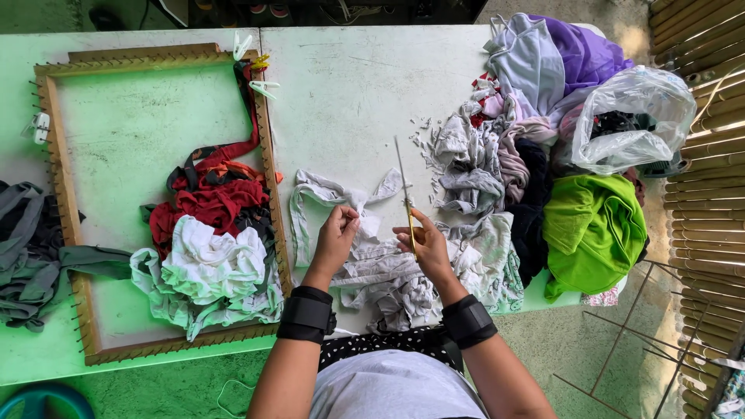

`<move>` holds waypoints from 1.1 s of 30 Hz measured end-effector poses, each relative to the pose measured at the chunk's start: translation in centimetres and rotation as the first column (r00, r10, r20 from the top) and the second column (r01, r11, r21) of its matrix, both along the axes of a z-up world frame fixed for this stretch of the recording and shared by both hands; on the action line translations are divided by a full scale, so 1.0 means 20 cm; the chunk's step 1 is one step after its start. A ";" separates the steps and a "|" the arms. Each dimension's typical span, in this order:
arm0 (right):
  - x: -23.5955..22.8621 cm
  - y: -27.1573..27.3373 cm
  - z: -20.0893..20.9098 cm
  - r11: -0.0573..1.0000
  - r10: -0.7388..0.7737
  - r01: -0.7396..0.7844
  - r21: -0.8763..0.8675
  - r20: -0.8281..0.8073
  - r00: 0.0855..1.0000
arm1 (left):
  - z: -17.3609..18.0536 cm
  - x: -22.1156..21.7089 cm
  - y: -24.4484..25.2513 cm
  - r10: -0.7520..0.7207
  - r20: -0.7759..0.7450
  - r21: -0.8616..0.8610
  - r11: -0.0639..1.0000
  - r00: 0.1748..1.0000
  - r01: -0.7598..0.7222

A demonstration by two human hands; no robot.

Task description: The person cuts fabric scraps into long strips by holding the fabric with one hand and cutting with scissors in the other, then aligns the cut strips by hand.

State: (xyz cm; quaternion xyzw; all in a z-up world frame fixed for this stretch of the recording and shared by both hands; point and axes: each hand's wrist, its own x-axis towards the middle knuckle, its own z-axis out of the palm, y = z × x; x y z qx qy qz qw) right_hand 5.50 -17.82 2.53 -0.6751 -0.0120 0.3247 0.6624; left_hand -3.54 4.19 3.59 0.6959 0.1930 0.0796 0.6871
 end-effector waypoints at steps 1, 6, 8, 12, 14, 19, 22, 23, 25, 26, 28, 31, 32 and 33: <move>-0.01 0.02 0.03 1.000 -0.003 0.003 0.001 0.002 1.000 | -0.01 0.00 -0.01 -0.003 0.002 0.001 1.000 1.000 0.003; -0.05 0.09 0.11 0.996 0.083 -0.085 0.026 0.056 0.995 | -0.09 -0.03 -0.04 0.030 -0.057 -0.135 0.990 0.998 -0.037; -0.06 0.09 0.10 0.997 0.074 -0.076 0.028 0.055 0.996 | -0.07 -0.04 -0.04 0.020 -0.008 -0.152 0.988 1.000 -0.021; -0.08 0.08 0.08 0.994 0.035 -0.034 0.104 -0.013 0.999 | 0.09 -0.09 -0.04 -0.024 -0.032 -0.140 0.990 0.999 0.019; -0.09 0.08 0.08 0.995 0.029 -0.028 0.101 -0.013 0.999 | 0.12 -0.11 -0.06 -0.051 -0.052 -0.077 0.996 0.997 0.047; -0.11 0.05 -0.07 0.988 -0.042 0.060 0.146 -0.124 0.991 | 0.22 -0.13 -0.12 -0.251 -0.196 -0.018 0.967 0.948 0.253; -0.12 0.03 -0.11 0.996 -0.039 0.045 0.083 -0.068 0.997 | 0.15 -0.16 -0.17 -0.413 -0.209 0.000 0.906 0.886 0.423; -0.13 0.02 -0.10 0.996 -0.036 0.039 0.078 -0.041 0.999 | 0.08 -0.18 -0.18 -0.422 -0.213 -0.021 0.903 0.881 0.428; -0.14 0.01 -0.09 0.997 -0.034 0.035 0.074 -0.013 0.999 | -0.06 -0.18 -0.19 -0.433 -0.216 -0.041 0.900 0.875 0.435; -0.14 0.00 -0.08 0.994 -0.034 0.036 0.103 -0.021 0.999 | -0.14 -0.18 -0.19 -0.348 -0.215 -0.053 0.937 0.912 0.345; -0.16 -0.01 -0.05 0.991 -0.037 0.040 0.129 -0.027 0.999 | -0.27 -0.17 -0.19 -0.265 -0.211 -0.066 0.964 0.941 0.256; -0.19 -0.03 -0.01 0.975 -0.008 0.017 0.222 -0.040 0.999 | -0.33 -0.11 -0.19 -0.261 -0.346 -0.192 0.960 0.901 0.204; -0.21 -0.04 0.00 0.971 0.055 -0.047 0.234 -0.026 0.998 | -0.27 -0.09 -0.19 -0.249 -0.266 -0.257 0.949 0.931 0.181; -0.22 -0.04 0.02 0.963 0.117 -0.111 0.248 -0.010 0.993 | -0.21 -0.06 -0.19 -0.231 -0.186 -0.320 0.933 0.955 0.164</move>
